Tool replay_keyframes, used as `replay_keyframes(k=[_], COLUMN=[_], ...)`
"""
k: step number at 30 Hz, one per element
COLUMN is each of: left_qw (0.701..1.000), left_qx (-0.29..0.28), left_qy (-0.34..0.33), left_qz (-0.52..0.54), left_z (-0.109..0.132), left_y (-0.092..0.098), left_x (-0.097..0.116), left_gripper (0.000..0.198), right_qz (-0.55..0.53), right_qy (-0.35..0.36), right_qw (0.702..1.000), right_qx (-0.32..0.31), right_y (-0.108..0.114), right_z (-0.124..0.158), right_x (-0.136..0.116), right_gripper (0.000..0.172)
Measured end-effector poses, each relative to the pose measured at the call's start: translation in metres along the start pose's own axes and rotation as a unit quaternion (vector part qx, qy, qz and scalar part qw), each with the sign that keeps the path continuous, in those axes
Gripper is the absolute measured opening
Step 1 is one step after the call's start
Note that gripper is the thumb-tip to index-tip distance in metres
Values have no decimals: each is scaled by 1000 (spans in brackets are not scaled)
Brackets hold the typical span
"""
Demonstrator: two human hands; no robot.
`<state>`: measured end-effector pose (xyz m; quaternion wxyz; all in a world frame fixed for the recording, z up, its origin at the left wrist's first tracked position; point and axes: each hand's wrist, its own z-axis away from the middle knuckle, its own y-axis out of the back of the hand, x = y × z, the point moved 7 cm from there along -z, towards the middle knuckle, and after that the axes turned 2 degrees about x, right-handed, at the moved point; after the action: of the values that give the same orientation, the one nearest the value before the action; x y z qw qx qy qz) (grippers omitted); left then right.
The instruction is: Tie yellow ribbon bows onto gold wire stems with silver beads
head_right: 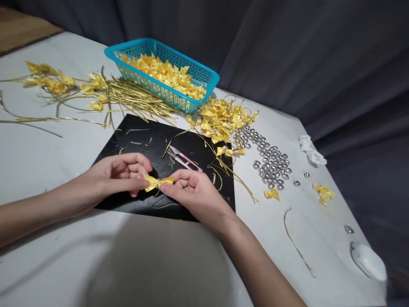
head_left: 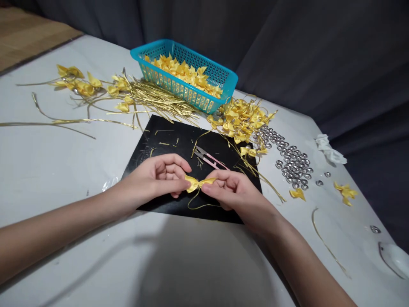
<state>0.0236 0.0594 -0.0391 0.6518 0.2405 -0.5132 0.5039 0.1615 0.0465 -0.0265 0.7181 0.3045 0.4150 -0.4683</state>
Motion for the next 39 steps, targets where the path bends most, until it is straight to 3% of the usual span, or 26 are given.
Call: replay_keyframes(k=[9,15,20,25,28,35,39], left_qw=[1000,999,1000,999,998,1000,999], left_qx=[17,-5,13,-44,-62,-20,10], left_qy=[5,8,-5,9,10,4,-3], left_qz=[-22,-36,4,14,0,23,53], left_z=[1,1,0,0,1,-1,-5], left_y=[1,-5,-1,-4,-6,-3,8], left_x=[0,0,1,-1,-1,-1,5], left_gripper=[17,22,16,19,19,12,10], right_qz=[19,-33,-35,-72,-44,-24,156], right_qy=[-2,28,27,21,-3,20,45], right_qw=[1000,999,999,996,998,999,987], right_qx=[-22,18,20,-41,-49,10,-11], right_y=[-4,-5,-7,-12,-16,-12,-3], right_z=[0,-1,-1,1,1,0,2], right_x=[5,1,4,5,7,1,0], right_gripper=[34,30,30,37,33,36,36])
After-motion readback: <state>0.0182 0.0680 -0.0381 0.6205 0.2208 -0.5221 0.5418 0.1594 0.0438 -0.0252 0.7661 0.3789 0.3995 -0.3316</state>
